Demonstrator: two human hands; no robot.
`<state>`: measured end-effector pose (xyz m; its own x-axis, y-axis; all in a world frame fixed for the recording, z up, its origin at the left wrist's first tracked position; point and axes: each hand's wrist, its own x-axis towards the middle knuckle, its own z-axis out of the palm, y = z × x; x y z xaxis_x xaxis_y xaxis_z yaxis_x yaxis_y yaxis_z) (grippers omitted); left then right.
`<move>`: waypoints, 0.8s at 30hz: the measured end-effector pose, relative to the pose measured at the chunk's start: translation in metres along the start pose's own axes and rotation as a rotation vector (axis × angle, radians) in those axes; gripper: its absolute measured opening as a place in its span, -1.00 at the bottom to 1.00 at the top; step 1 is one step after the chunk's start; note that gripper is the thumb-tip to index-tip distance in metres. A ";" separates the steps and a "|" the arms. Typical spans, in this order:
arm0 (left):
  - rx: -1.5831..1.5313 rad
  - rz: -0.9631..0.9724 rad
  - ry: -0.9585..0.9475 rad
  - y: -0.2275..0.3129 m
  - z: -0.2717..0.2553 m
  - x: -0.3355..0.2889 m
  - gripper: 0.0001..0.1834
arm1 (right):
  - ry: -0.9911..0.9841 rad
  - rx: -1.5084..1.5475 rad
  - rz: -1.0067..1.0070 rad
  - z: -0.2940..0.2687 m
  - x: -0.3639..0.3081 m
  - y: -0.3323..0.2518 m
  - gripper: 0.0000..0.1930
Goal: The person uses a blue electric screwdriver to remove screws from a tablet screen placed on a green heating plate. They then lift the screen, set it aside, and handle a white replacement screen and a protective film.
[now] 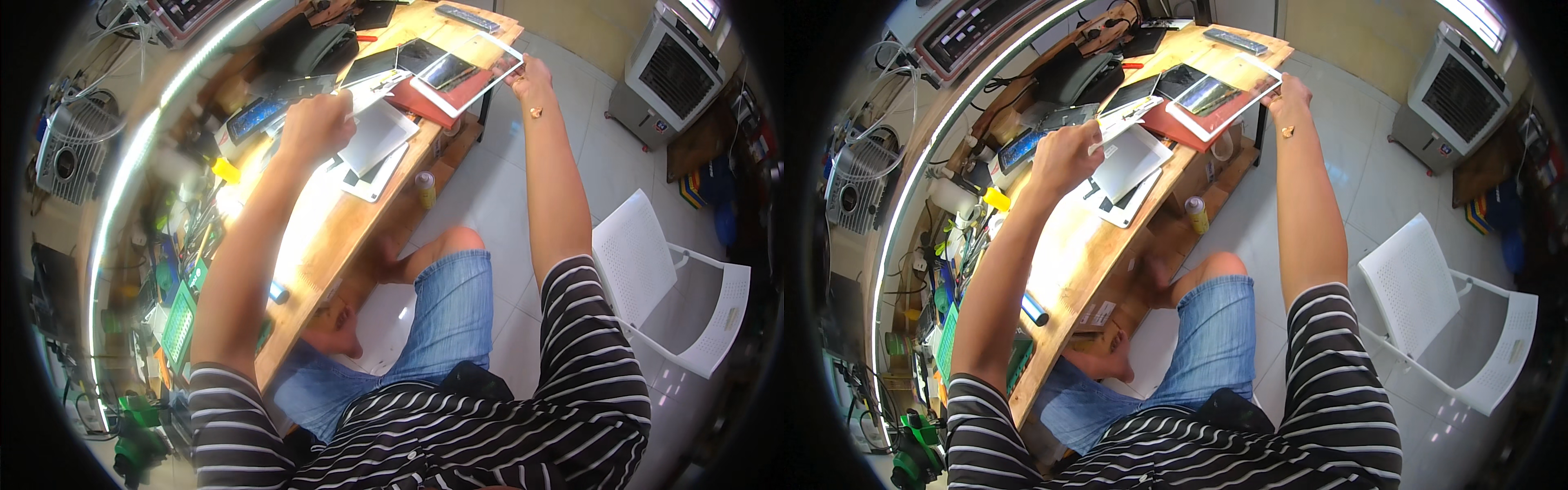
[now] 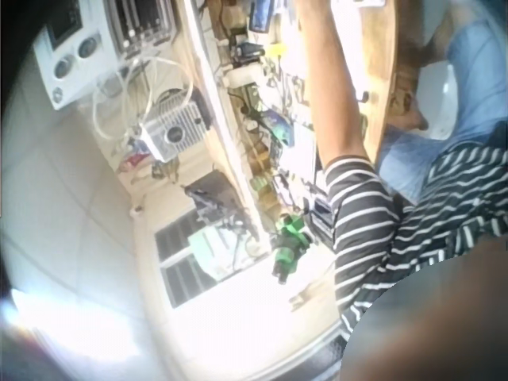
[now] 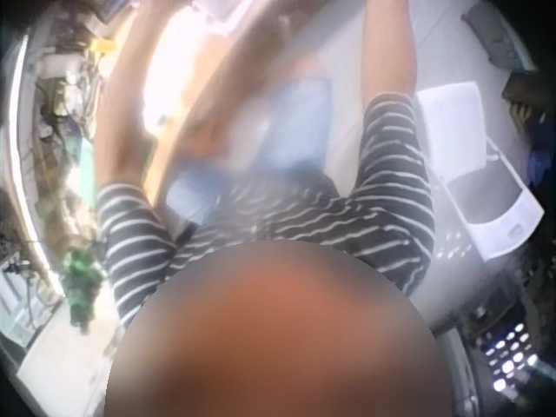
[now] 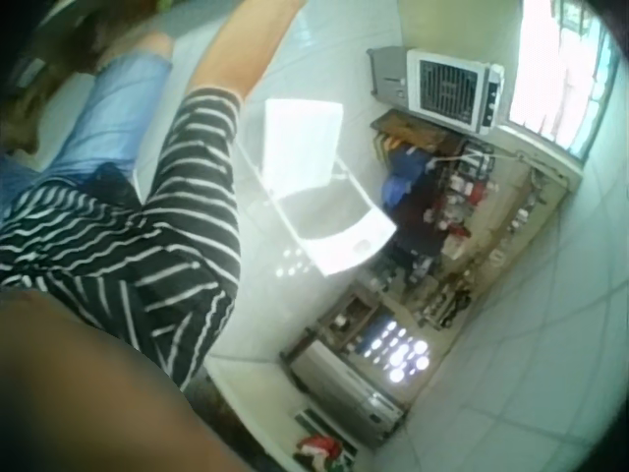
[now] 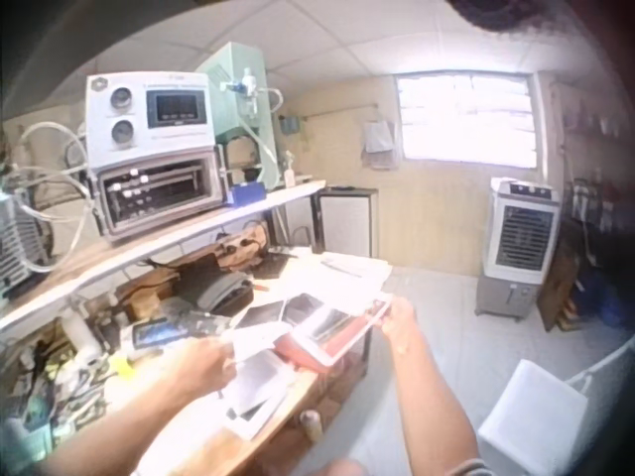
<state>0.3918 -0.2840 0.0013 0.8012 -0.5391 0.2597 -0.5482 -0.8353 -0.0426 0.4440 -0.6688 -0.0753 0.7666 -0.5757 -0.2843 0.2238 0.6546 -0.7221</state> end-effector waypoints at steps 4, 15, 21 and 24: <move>-0.037 0.001 0.046 0.002 -0.004 0.001 -0.76 | 0.121 0.249 0.017 0.014 0.040 0.008 -0.68; 0.044 0.068 0.113 -0.008 -0.009 0.013 -0.80 | 0.099 -0.800 -0.354 0.047 0.018 0.050 -0.70; -0.021 0.105 0.234 -0.016 -0.011 0.022 -0.85 | -0.061 -1.461 -0.621 0.027 -0.033 0.055 -0.57; -0.028 0.099 0.231 -0.020 -0.015 0.027 -0.86 | -0.094 -1.458 -0.733 0.028 -0.078 0.069 -0.50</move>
<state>0.4210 -0.2803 0.0236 0.6689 -0.5762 0.4697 -0.6303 -0.7746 -0.0525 0.4162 -0.5657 -0.0852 0.8026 -0.4713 0.3656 -0.1479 -0.7510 -0.6435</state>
